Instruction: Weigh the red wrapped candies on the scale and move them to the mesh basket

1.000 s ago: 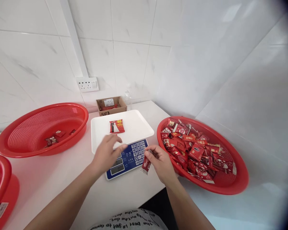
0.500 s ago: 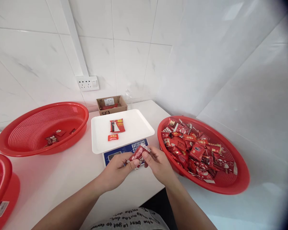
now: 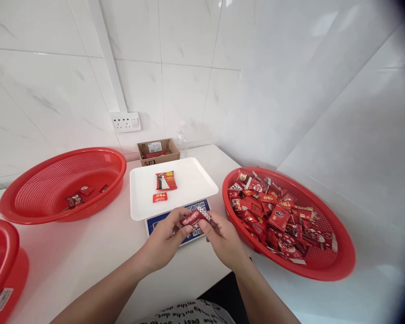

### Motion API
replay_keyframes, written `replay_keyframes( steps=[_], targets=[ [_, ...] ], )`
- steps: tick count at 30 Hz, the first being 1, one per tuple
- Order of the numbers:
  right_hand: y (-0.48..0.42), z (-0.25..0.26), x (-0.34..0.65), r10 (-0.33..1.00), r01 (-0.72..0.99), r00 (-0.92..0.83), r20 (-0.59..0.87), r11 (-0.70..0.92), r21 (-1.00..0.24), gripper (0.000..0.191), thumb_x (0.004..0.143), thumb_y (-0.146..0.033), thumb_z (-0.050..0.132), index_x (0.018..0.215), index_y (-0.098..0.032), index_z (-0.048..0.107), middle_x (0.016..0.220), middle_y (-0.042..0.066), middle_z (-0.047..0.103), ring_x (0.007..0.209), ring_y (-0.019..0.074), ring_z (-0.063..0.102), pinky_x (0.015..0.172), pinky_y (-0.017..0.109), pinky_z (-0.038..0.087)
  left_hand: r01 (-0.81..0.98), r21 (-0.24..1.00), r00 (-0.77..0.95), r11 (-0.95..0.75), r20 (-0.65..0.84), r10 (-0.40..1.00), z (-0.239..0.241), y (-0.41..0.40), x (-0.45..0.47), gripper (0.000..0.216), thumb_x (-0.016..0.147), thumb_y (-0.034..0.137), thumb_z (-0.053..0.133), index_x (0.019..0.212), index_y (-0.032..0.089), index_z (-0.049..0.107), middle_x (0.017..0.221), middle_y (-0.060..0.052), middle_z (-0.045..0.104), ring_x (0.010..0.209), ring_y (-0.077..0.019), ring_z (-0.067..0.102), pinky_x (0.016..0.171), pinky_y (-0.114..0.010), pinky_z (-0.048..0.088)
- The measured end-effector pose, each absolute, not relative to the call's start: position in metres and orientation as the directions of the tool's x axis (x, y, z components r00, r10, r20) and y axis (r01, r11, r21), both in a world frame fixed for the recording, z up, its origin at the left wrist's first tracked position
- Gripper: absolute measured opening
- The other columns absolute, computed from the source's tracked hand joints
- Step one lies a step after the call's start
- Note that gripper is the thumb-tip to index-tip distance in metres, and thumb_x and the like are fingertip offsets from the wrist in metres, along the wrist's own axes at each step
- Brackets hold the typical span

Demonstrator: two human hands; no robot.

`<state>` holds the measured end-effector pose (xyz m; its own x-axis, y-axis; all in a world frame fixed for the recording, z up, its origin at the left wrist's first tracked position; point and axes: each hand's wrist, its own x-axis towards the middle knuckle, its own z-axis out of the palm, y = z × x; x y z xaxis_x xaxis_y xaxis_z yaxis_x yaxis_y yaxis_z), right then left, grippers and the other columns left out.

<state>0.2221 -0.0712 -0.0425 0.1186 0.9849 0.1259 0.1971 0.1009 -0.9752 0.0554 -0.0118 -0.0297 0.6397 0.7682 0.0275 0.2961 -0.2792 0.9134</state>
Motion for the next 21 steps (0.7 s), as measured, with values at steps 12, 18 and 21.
replay_keyframes(
  steps=[12, 18, 21],
  targets=[
    [-0.077, -0.060, 0.227, 0.996, 0.186, 0.086, 0.032, 0.015, -0.982, 0.041, 0.090, -0.046, 0.053, 0.120, -0.019, 0.059, 0.085, 0.004, 0.058, 0.074, 0.0171, 0.054, 0.060, 0.028, 0.044, 0.693, 0.602, 0.441, -0.397, 0.082, 0.894, -0.026, 0.036, 0.056, 0.024, 0.095, 0.027, 0.037, 0.116, 0.023, 0.049, 0.091, -0.007, 0.072, 0.073, -0.0260, 0.066, 0.062, -0.033, 0.044],
    [-0.079, -0.064, 0.228, 0.997, 0.196, 0.083, 0.007, -0.010, -0.981, 0.042, 0.089, -0.046, 0.054, 0.119, -0.018, 0.061, 0.088, 0.005, 0.059, 0.074, 0.0174, 0.054, 0.060, 0.029, 0.045, 0.761, 0.436, 0.450, -0.481, 0.179, 0.875, -0.029, 0.043, 0.057, 0.024, 0.095, 0.033, 0.043, 0.100, 0.023, 0.064, 0.103, -0.010, 0.069, 0.097, -0.0303, 0.063, 0.073, -0.037, 0.049],
    [-0.080, -0.064, 0.228, 0.997, 0.198, 0.080, -0.001, -0.017, -0.980, 0.043, 0.089, -0.047, 0.053, 0.119, -0.017, 0.062, 0.088, 0.005, 0.059, 0.074, 0.0177, 0.054, 0.060, 0.029, 0.045, 0.745, 0.393, 0.494, -0.539, 0.219, 0.841, -0.029, 0.047, 0.052, 0.026, 0.093, 0.033, 0.046, 0.099, 0.021, 0.068, 0.108, -0.013, 0.065, 0.108, -0.0336, 0.057, 0.089, -0.045, 0.048]
  ],
)
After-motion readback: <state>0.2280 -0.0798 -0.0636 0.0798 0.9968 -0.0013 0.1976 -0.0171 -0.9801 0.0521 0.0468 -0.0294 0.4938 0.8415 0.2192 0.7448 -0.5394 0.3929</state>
